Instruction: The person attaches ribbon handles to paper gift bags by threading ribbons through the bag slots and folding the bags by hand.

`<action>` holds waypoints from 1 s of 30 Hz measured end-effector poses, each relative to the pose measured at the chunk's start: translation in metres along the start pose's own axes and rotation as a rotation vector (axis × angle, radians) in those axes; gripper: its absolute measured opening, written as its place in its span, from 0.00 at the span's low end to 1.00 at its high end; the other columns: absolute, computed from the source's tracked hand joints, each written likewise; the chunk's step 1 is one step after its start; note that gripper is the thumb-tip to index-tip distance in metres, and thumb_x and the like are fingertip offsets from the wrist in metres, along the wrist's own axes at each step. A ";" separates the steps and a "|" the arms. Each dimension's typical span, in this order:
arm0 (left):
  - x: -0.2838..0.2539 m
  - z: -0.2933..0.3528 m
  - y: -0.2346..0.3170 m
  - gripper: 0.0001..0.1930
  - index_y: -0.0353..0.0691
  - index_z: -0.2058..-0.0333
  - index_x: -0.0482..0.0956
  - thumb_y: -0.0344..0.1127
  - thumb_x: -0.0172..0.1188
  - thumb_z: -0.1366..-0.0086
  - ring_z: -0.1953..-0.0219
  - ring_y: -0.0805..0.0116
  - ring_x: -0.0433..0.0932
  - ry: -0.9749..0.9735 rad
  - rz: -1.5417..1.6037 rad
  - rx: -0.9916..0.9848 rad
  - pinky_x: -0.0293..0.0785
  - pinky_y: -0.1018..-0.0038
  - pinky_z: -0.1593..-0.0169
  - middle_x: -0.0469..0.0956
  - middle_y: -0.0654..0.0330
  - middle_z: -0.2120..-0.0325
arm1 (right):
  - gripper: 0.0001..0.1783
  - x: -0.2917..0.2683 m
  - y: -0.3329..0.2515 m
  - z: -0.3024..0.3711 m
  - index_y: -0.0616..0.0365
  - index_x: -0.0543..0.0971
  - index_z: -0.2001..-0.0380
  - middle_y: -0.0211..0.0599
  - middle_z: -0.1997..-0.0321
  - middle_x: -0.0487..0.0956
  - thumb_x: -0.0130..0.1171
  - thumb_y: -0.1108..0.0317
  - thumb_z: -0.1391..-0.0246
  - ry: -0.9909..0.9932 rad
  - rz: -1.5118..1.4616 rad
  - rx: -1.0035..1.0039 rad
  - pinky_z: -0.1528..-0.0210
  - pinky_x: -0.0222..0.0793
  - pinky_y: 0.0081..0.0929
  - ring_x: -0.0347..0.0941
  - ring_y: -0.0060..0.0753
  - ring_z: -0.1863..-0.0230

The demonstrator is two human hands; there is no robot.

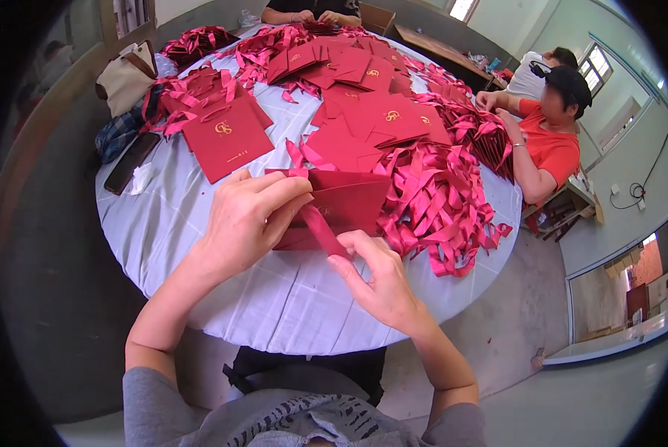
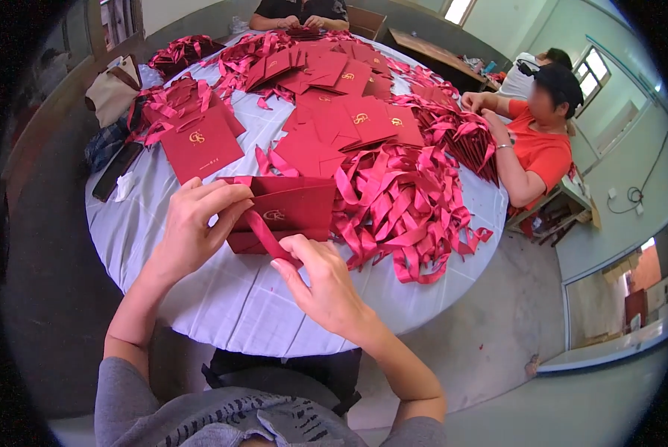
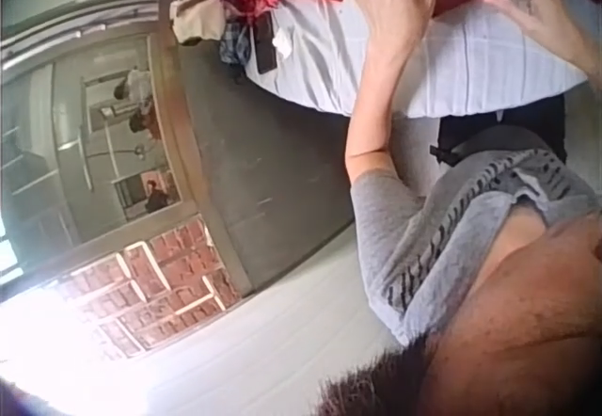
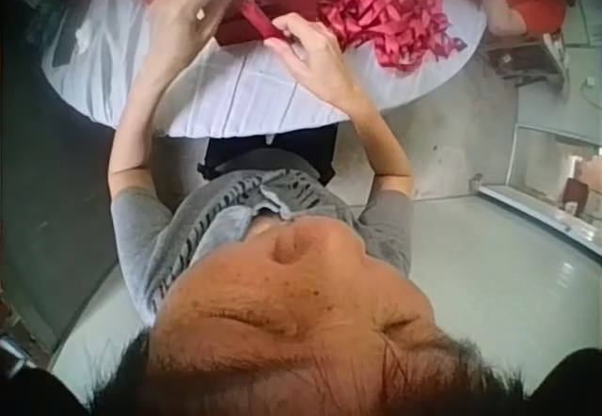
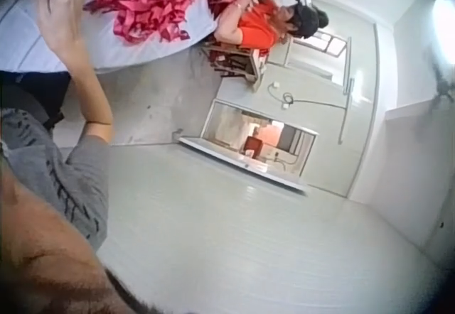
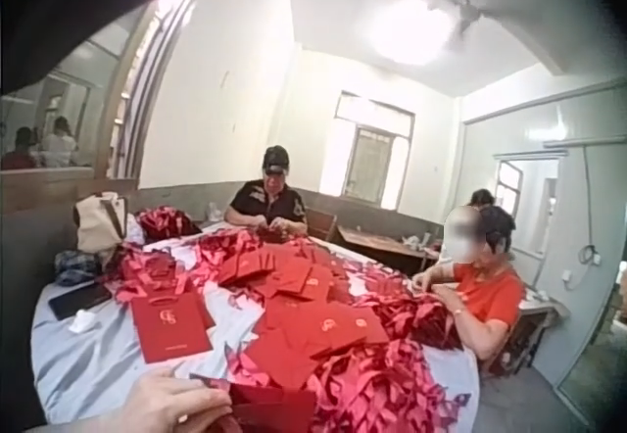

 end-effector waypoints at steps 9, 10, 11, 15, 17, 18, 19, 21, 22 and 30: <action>-0.003 0.001 0.004 0.06 0.40 0.70 0.78 0.28 0.64 0.47 0.80 0.69 0.72 0.089 -0.017 -0.030 0.57 0.72 0.73 0.79 0.63 0.76 | 0.10 -0.003 0.012 0.002 0.65 0.72 0.65 0.42 0.73 0.76 0.58 0.69 0.45 -0.033 -0.347 0.189 0.71 0.67 0.27 0.72 0.35 0.75; -0.005 0.003 0.003 0.07 0.40 0.70 0.78 0.26 0.64 0.48 0.81 0.70 0.72 0.114 -0.031 -0.041 0.57 0.73 0.73 0.79 0.63 0.76 | 0.10 -0.002 0.016 0.003 0.66 0.72 0.66 0.41 0.74 0.75 0.58 0.69 0.44 -0.026 -0.287 0.122 0.71 0.67 0.26 0.71 0.33 0.75; -0.007 0.004 0.003 0.07 0.40 0.70 0.78 0.26 0.64 0.48 0.80 0.70 0.72 0.143 -0.054 -0.054 0.57 0.73 0.73 0.79 0.63 0.76 | 0.10 -0.003 0.020 0.005 0.66 0.72 0.66 0.41 0.74 0.75 0.58 0.69 0.44 -0.028 -0.289 0.121 0.71 0.67 0.26 0.71 0.33 0.75; -0.010 0.014 -0.005 0.07 0.40 0.69 0.78 0.26 0.64 0.47 0.79 0.69 0.72 0.166 -0.109 -0.118 0.57 0.73 0.72 0.78 0.63 0.75 | 0.09 -0.001 0.020 0.011 0.66 0.72 0.67 0.40 0.76 0.75 0.56 0.69 0.43 -0.222 -0.183 0.182 0.72 0.66 0.25 0.72 0.25 0.75; -0.008 0.015 -0.005 0.06 0.42 0.69 0.79 0.28 0.64 0.48 0.77 0.68 0.70 0.112 -0.140 -0.186 0.57 0.73 0.68 0.76 0.65 0.77 | 0.07 -0.002 0.024 0.017 0.65 0.73 0.68 0.37 0.77 0.75 0.56 0.71 0.43 -0.125 -0.419 0.252 0.74 0.66 0.23 0.71 0.23 0.77; -0.009 0.011 -0.002 0.06 0.42 0.69 0.79 0.28 0.64 0.48 0.77 0.68 0.70 0.114 -0.145 -0.193 0.57 0.73 0.68 0.76 0.65 0.77 | 0.07 -0.005 0.021 0.019 0.65 0.73 0.68 0.37 0.77 0.75 0.56 0.71 0.43 -0.133 -0.420 0.249 0.74 0.66 0.23 0.71 0.23 0.77; -0.013 0.007 0.003 0.06 0.42 0.71 0.79 0.30 0.65 0.49 0.76 0.68 0.68 0.112 -0.232 -0.143 0.57 0.72 0.67 0.75 0.66 0.78 | 0.06 -0.011 0.019 0.022 0.65 0.74 0.69 0.32 0.76 0.74 0.56 0.72 0.43 -0.125 -0.403 0.344 0.73 0.65 0.19 0.70 0.19 0.76; -0.013 0.001 0.009 0.06 0.43 0.76 0.78 0.35 0.66 0.51 0.73 0.67 0.65 0.118 -0.336 -0.099 0.56 0.72 0.65 0.72 0.68 0.80 | 0.05 -0.021 0.024 0.029 0.65 0.74 0.69 0.33 0.77 0.75 0.59 0.75 0.47 -0.082 -0.239 0.284 0.74 0.66 0.18 0.71 0.19 0.77; -0.016 -0.001 0.011 0.06 0.43 0.76 0.78 0.35 0.66 0.51 0.73 0.67 0.65 0.119 -0.345 -0.109 0.56 0.72 0.65 0.72 0.68 0.80 | 0.05 -0.023 0.024 0.031 0.65 0.74 0.69 0.33 0.77 0.75 0.59 0.75 0.47 -0.094 -0.243 0.278 0.74 0.66 0.18 0.71 0.19 0.77; -0.003 -0.022 0.008 0.05 0.35 0.72 0.74 0.28 0.59 0.48 0.64 0.61 0.66 -0.150 -0.353 0.000 0.63 0.67 0.59 0.70 0.58 0.70 | 0.04 -0.055 0.018 0.044 0.66 0.76 0.70 0.27 0.73 0.75 0.60 0.78 0.51 -0.003 -0.049 0.241 0.68 0.62 0.15 0.67 0.14 0.73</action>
Point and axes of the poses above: each hand's wrist, its own z-axis away from the middle knuckle, its own x-axis out of the palm, y = z × x, the point moved 3 cm from there along -z, towards the middle knuckle
